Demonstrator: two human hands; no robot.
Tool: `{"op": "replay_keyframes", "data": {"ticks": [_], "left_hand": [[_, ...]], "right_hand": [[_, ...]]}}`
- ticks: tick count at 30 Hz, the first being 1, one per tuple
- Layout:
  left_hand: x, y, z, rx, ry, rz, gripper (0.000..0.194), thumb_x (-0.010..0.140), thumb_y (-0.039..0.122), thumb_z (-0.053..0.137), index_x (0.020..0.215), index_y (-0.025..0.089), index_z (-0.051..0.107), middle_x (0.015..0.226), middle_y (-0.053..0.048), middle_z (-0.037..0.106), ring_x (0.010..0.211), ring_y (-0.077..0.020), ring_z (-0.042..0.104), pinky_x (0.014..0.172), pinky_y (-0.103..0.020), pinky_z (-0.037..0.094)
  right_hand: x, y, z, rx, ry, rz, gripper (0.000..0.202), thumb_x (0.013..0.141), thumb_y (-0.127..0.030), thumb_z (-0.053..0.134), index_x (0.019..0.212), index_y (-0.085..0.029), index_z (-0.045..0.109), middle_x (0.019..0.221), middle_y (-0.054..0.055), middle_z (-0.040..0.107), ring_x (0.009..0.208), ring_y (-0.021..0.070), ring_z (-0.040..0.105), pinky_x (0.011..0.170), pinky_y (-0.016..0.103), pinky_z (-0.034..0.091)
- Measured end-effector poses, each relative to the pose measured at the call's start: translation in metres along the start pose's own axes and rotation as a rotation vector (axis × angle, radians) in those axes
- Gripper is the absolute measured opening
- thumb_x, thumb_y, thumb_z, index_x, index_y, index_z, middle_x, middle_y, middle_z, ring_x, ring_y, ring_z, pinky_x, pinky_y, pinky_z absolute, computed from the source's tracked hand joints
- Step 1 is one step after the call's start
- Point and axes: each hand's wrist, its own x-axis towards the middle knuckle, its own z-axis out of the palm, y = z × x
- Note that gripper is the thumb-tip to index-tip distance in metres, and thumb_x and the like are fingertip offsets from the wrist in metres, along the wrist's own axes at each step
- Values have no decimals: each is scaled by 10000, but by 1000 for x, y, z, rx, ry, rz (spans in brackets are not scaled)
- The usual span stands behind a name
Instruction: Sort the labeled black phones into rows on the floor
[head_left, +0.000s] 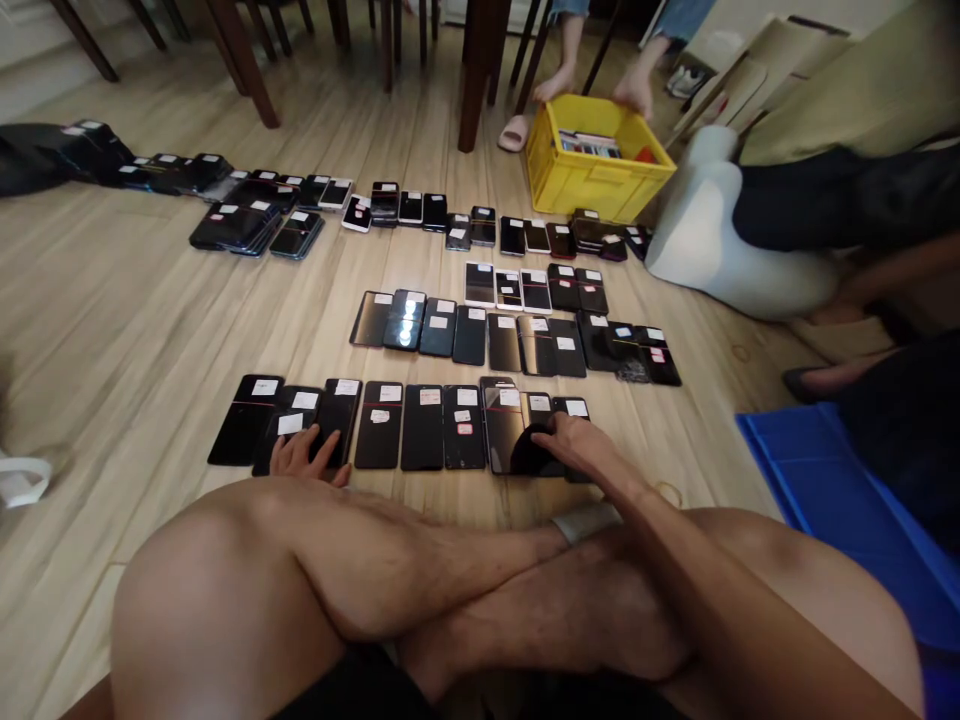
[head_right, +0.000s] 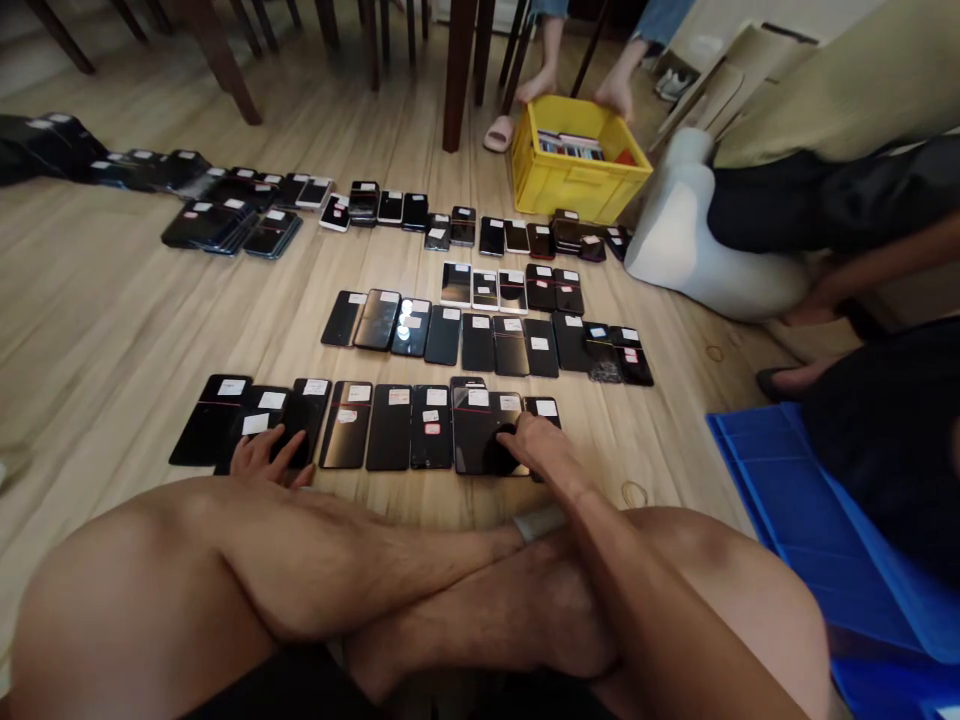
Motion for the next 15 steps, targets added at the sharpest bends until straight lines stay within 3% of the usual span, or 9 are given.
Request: {"op": "replay_keyframes", "data": {"ticks": [8,15], "left_hand": [[-2,-1,7,19,129,62,510,860,504,640,1305,259,691,1447,-140,586,1329,-358,546,1234,-594,273],[-1,2,-2,99,5,44,533,863,506,641,1339,270,688,1466,-137,591,1352,-355,529,1235,-586,269]], "right_hand": [[-12,-25,14,55,39,-81,554,1026,-505,577,1362,-64,576,1292,226,660,1206,334,650,922,378,493],[-18,-39,13,111,305,-171,445,1020,-370,591,1404,-147,580,1312,168,633,1118,290,681,905,355,499]]}}
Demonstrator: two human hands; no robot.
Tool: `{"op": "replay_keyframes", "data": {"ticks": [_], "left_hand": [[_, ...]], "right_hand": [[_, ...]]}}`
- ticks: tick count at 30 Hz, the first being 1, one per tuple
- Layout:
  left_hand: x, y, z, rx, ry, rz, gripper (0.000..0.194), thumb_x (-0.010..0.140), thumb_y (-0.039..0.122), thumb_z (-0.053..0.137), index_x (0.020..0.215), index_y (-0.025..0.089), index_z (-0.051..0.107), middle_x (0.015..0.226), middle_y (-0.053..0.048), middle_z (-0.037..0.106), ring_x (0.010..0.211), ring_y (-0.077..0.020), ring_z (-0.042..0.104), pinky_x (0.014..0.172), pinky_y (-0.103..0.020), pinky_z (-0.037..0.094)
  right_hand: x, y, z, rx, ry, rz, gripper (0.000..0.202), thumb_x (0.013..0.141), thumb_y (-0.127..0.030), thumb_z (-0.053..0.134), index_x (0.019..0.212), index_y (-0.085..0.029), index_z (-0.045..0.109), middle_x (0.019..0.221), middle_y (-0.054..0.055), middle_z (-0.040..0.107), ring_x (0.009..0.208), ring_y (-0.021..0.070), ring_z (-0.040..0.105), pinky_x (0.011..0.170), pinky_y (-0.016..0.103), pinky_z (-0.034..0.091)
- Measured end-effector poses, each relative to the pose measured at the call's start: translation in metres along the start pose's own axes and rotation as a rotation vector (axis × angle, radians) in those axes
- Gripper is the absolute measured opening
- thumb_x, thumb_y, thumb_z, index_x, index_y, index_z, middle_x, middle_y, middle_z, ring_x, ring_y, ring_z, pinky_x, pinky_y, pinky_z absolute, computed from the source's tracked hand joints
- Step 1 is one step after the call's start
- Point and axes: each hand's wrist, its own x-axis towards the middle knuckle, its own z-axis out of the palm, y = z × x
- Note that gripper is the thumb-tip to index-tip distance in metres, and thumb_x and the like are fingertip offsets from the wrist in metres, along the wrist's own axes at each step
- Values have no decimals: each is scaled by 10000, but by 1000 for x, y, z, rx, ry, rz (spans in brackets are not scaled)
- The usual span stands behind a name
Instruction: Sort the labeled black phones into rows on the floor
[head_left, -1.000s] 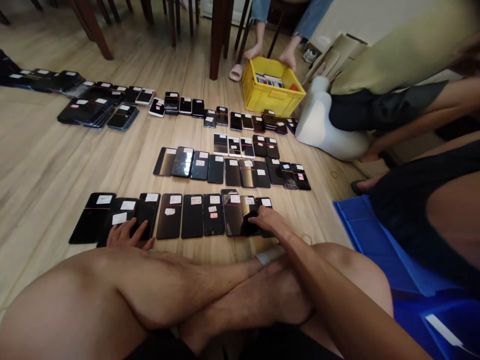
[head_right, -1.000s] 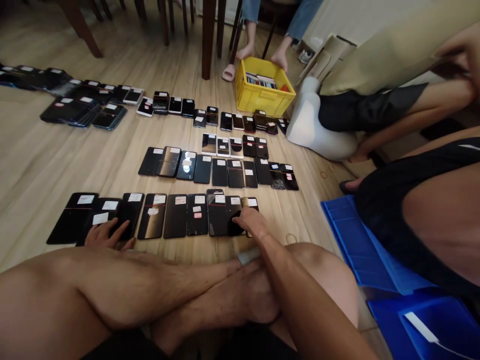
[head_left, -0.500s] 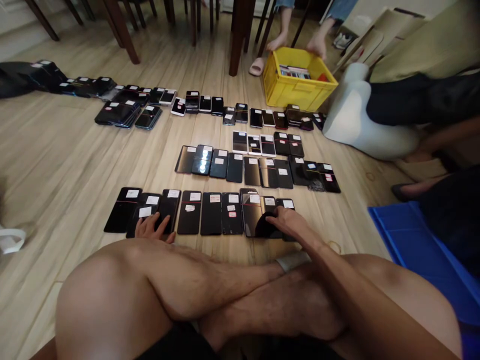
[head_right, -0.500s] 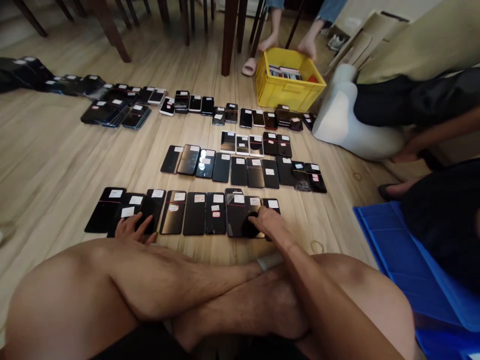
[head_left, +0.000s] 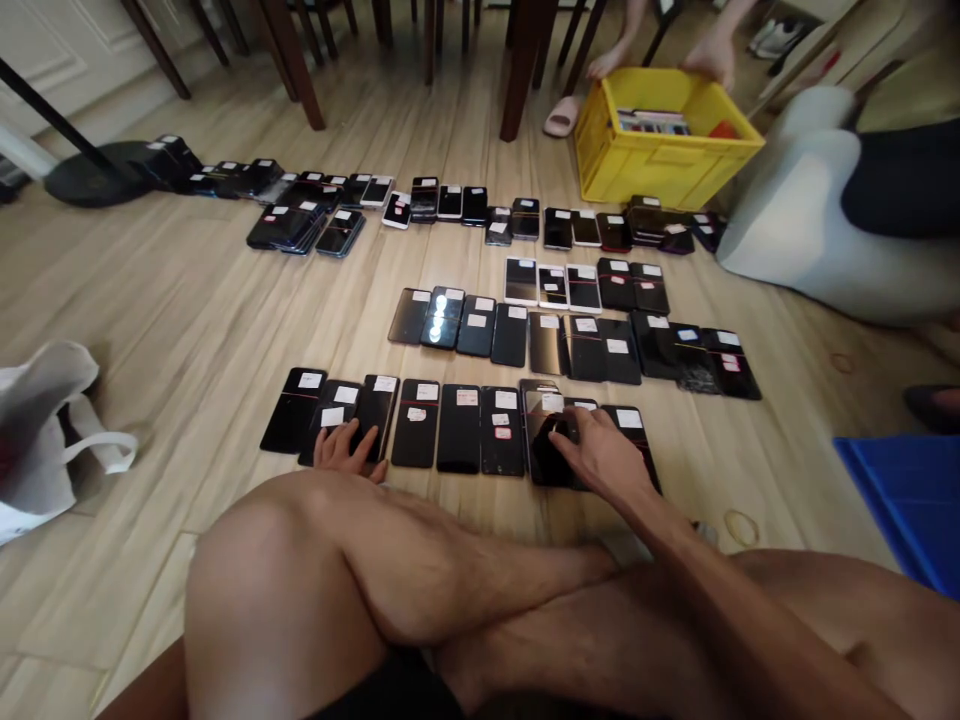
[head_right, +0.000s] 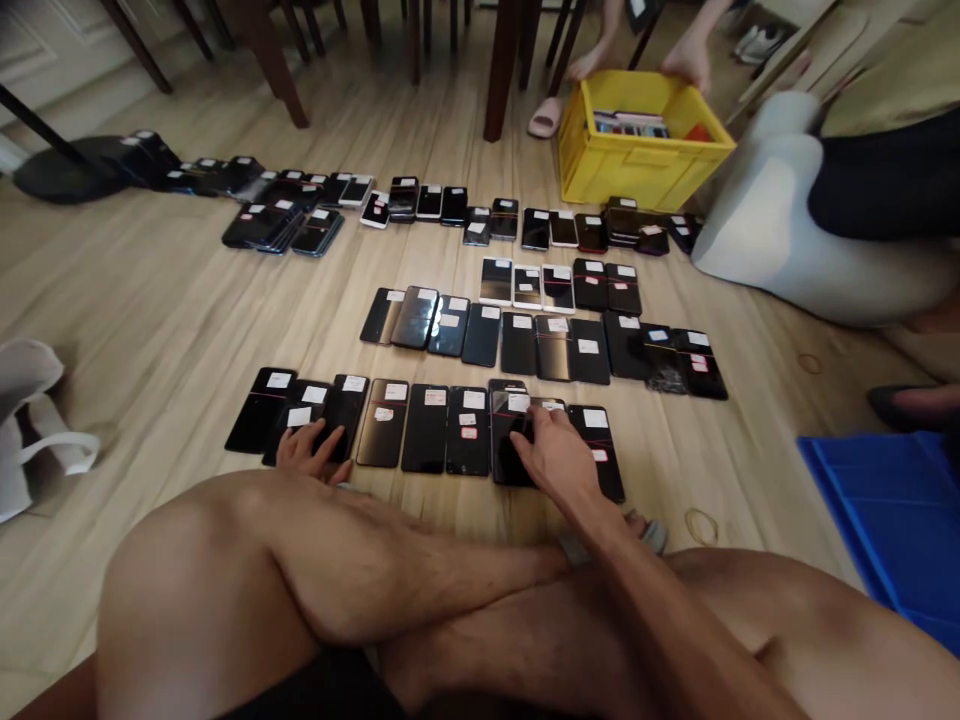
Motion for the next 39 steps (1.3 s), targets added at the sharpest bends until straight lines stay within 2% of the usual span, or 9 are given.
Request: {"op": "replay_keyframes", "data": {"ticks": [3,6,10,17,23,26,31,34,39], "left_hand": [[1,-1,1,8,23,20,522,850,525,655,1298,265,717,1433,-155,610,1306,-371,560,1220,-606,284],[0,-2,3,-4,47,53,519,856,525,654,1293,254,724,1423,-170,611,1289,-381,568,1216,-615,283],[-2,-3,7,20,127,94,511,862,516,644,1282,240,735,1406,-176,624,1278,-376,572,1212,-598,292],[-1,-2,6,64,173,148,510,867,523,637,1282,244,737,1377,-179,648,1255,-372,581,1185,-597,324],[0,1,4,87,236,192,494,869,508,635,1255,222,746,1339,-193,663,1218,-367,601,1161,-592,355],[0,3,2,64,196,153,504,861,506,637,1262,218,743,1353,-192,656,1242,-375,589,1181,-597,330],[2,10,-4,17,10,10,526,841,505,655,1292,244,728,1427,-164,624,1324,-384,539,1236,-592,254],[3,13,-7,29,-12,-21,519,826,504,668,1288,275,729,1436,-135,626,1335,-376,538,1236,-584,266],[3,14,-7,51,-9,6,541,831,483,673,1305,230,730,1448,-168,615,1337,-379,541,1234,-581,261]], "right_hand": [[1,-9,2,133,17,-94,331,997,-290,604,1296,-162,659,1200,109,712,1070,258,696,889,331,499],[-3,-25,11,323,-106,-99,276,996,-260,605,1244,-171,690,1094,57,762,1014,221,714,864,303,497],[-14,-55,29,450,-175,-68,285,997,-252,615,1259,-174,695,1134,50,758,1018,199,714,871,289,498],[-29,-109,51,235,-51,-56,578,1012,-324,617,1499,-38,495,1399,189,588,1235,317,600,1006,389,498],[-27,-142,63,68,46,-37,767,954,-362,710,1544,16,399,1443,260,512,1298,372,496,1073,424,460],[-23,-150,67,35,59,-26,810,919,-356,742,1548,5,380,1460,273,488,1271,373,504,1042,426,472],[-19,-156,70,27,63,-42,775,909,-339,733,1532,-20,397,1477,272,471,1264,365,502,1036,426,469],[-20,-157,73,20,80,-48,763,909,-338,725,1525,-21,405,1486,269,468,1283,365,489,1043,426,464],[-22,-159,75,2,79,-50,763,922,-343,710,1536,-8,406,1527,278,440,1312,374,470,1054,436,458]]}}
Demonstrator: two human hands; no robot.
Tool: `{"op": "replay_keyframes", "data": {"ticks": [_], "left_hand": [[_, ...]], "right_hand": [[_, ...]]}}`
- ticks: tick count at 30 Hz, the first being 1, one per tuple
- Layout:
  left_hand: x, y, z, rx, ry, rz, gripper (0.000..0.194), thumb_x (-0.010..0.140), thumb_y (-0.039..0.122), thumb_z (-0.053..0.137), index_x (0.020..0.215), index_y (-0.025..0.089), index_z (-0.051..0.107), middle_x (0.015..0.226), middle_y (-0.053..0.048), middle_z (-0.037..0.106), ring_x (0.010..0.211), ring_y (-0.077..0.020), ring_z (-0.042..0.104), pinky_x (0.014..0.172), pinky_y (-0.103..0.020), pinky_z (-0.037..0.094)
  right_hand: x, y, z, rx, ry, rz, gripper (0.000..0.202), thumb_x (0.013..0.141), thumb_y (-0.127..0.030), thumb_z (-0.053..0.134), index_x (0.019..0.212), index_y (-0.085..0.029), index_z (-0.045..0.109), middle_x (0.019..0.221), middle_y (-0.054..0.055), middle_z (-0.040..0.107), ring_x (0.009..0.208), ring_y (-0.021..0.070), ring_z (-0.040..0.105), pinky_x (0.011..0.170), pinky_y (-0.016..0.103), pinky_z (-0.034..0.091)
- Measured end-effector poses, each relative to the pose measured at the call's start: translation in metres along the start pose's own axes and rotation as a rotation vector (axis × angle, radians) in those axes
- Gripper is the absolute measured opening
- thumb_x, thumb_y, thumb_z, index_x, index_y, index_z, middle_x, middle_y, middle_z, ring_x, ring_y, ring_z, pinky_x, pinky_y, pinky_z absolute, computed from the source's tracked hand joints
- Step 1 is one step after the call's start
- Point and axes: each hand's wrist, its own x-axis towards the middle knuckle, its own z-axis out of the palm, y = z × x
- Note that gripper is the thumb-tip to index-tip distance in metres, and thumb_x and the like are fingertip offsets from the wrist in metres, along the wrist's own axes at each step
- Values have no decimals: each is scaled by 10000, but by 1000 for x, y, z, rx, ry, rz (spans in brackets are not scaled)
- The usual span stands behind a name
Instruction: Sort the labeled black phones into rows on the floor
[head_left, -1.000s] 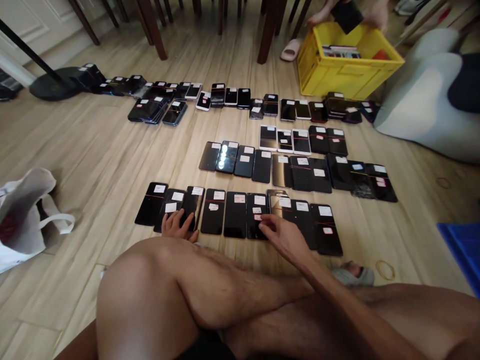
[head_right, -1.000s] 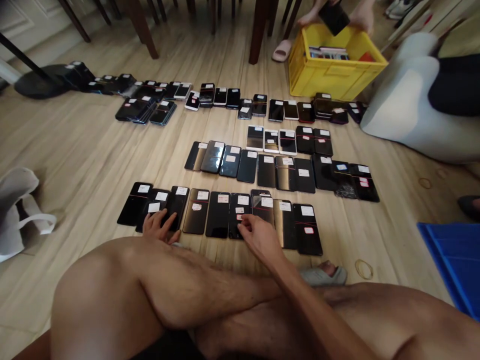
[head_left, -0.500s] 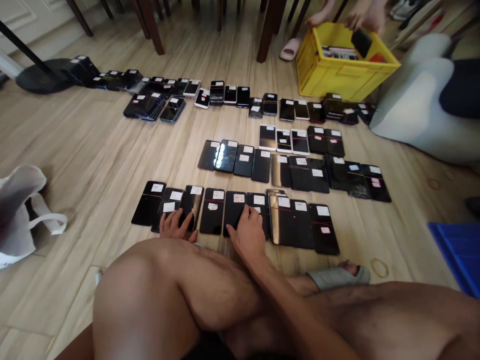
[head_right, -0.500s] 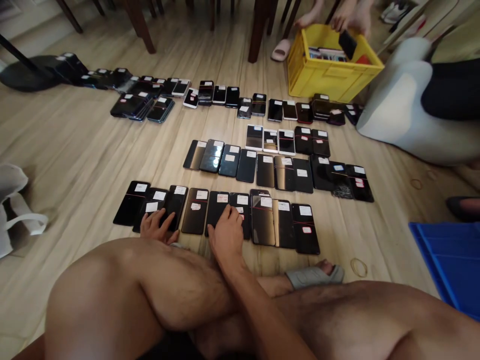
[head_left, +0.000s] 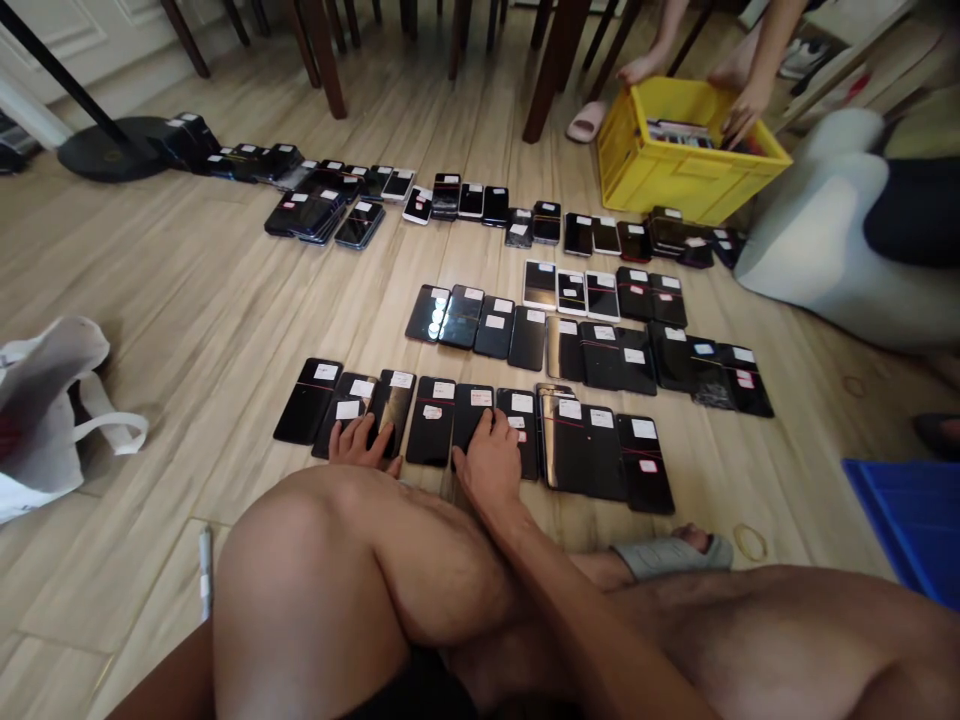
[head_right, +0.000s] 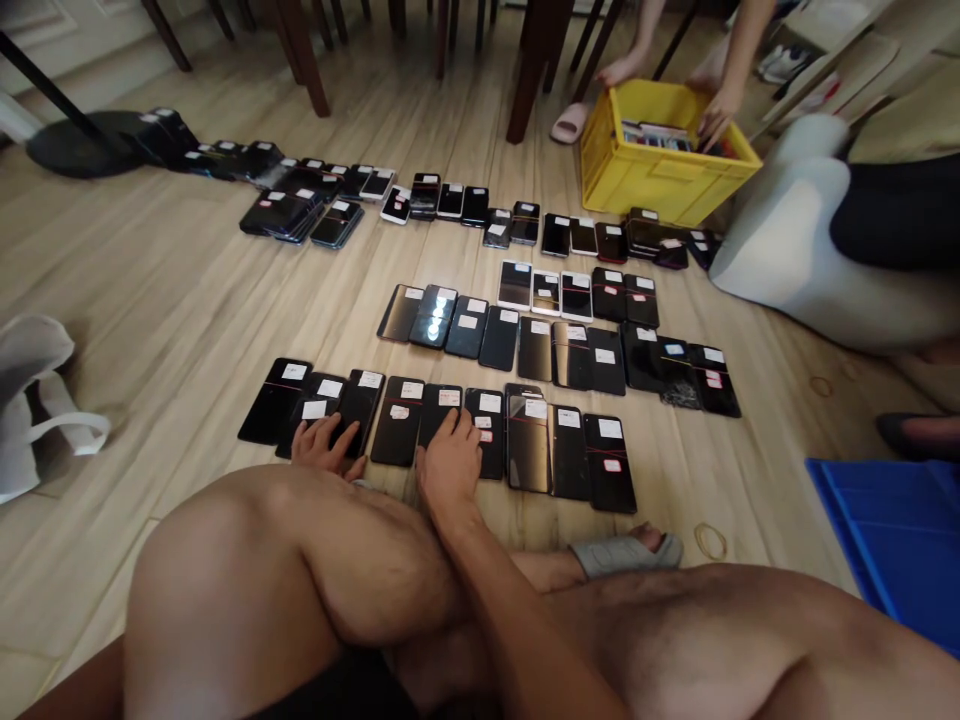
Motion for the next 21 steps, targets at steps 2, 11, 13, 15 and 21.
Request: {"op": "replay_keyframes", "data": {"ticks": [2,11,13,15,21], "left_hand": [[0,0,1,-2,1,-1,538,831,482,675,1303,231,733,1447,-168,616,1343,-373,537,1236,-578,252],[0,-2,4,-4,-3,-3,543,819,482,698,1312,257,729,1460,-147,618,1360,-349,530,1239,-562,241],[0,-2,3,0,-4,-6,543,820,484,695,1314,261,727,1463,-143,618,1363,-345,529,1240,-554,240],[0,-2,3,-3,-4,-5,546,825,484,686,1317,251,726,1463,-152,617,1365,-346,527,1240,-553,235],[1,-2,5,-33,-1,-28,544,811,485,686,1303,256,729,1450,-153,626,1339,-360,540,1230,-573,230]], "right_hand": [[-1,-2,-2,-5,-22,3,769,933,-348,702,1546,4,400,1547,286,422,1325,377,461,1053,440,461],[-2,-8,-4,-53,-58,-2,788,946,-338,695,1573,20,379,1586,296,381,1312,389,466,1019,463,494],[-2,-8,-3,-65,-52,-10,791,943,-340,698,1571,22,380,1576,307,388,1304,389,473,1007,461,500],[-1,-8,-3,-73,-48,-18,793,942,-345,701,1566,28,383,1565,310,398,1295,385,481,1007,450,498],[-1,-7,-3,-69,-31,-18,784,934,-341,708,1557,19,395,1553,304,413,1268,375,492,987,439,505]]}}
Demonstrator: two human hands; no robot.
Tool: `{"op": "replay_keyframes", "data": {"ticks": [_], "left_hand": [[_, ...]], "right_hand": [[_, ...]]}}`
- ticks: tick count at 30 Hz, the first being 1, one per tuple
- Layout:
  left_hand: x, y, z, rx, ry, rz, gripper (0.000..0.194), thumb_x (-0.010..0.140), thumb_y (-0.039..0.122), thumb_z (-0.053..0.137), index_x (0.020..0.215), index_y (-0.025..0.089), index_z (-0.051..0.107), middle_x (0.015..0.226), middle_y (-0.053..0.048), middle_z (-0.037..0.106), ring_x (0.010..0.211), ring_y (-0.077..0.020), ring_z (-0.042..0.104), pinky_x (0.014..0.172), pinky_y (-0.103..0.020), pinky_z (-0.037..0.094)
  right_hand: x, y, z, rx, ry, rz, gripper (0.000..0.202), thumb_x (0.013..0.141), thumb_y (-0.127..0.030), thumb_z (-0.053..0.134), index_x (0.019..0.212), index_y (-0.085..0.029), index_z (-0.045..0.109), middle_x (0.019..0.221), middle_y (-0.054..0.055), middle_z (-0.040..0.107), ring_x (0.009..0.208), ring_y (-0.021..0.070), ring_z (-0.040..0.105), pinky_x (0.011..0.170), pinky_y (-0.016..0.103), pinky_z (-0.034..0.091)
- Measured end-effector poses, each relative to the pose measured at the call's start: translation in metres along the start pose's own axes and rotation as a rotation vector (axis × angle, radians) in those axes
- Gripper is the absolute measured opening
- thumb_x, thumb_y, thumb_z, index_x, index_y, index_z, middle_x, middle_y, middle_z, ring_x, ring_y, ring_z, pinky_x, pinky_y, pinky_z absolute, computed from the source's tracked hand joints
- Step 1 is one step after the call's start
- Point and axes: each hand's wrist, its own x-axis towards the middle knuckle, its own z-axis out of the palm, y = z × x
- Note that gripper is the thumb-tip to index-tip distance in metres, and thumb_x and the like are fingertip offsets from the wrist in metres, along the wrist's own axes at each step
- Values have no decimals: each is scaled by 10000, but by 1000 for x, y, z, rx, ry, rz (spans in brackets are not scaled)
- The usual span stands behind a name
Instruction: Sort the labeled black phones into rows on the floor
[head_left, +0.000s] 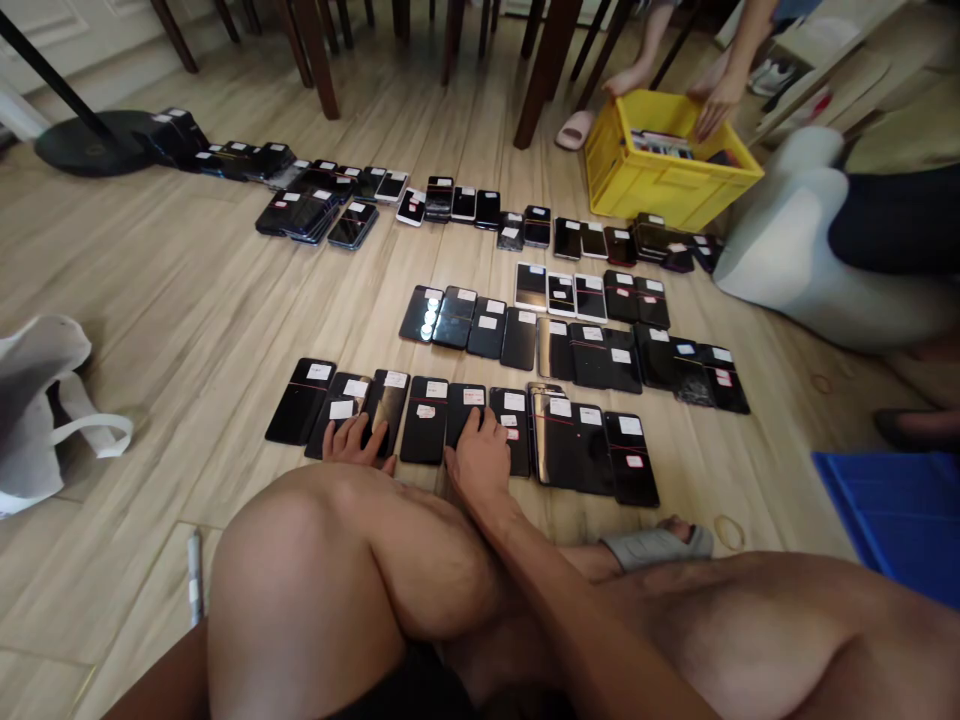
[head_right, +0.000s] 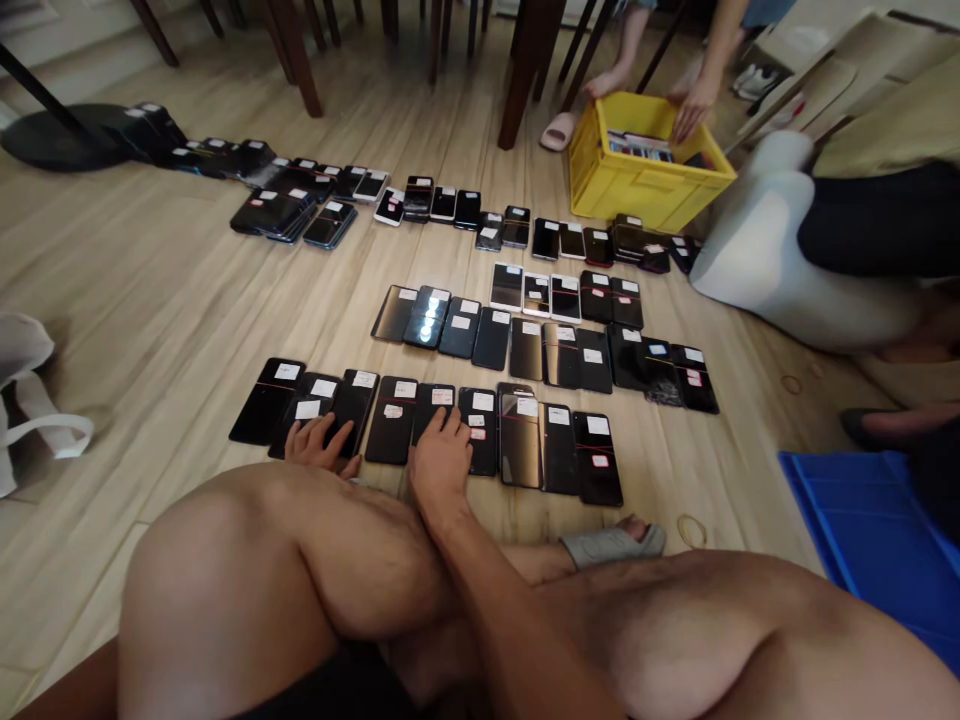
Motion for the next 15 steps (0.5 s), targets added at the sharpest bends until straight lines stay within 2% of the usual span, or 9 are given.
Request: {"op": "replay_keyframes", "data": {"ticks": [8,12,15], "left_hand": [[0,1,-1,-7,8,13,547,826,487,664,1308,236,726,1448,-166,621,1336,-368,533,1223,-571,240],[-1,0,-1,-20,1,-8,547,816,497,660,1308,266,723,1445,-136,627,1343,-358,525,1228,-567,233],[-1,0,1,-37,-3,-21,549,808,496,660,1303,270,726,1442,-132,629,1350,-358,521,1232,-566,227]], "right_hand": [[1,1,-3,20,-14,3,781,936,-339,712,1556,14,395,1571,280,406,1296,374,488,1026,441,489],[-2,17,-8,62,4,21,709,977,-337,643,1540,26,411,1524,283,462,1304,370,497,1068,428,455],[-11,32,-5,44,35,75,628,989,-278,590,1513,32,435,1471,288,512,1283,365,529,1066,416,452]]}}
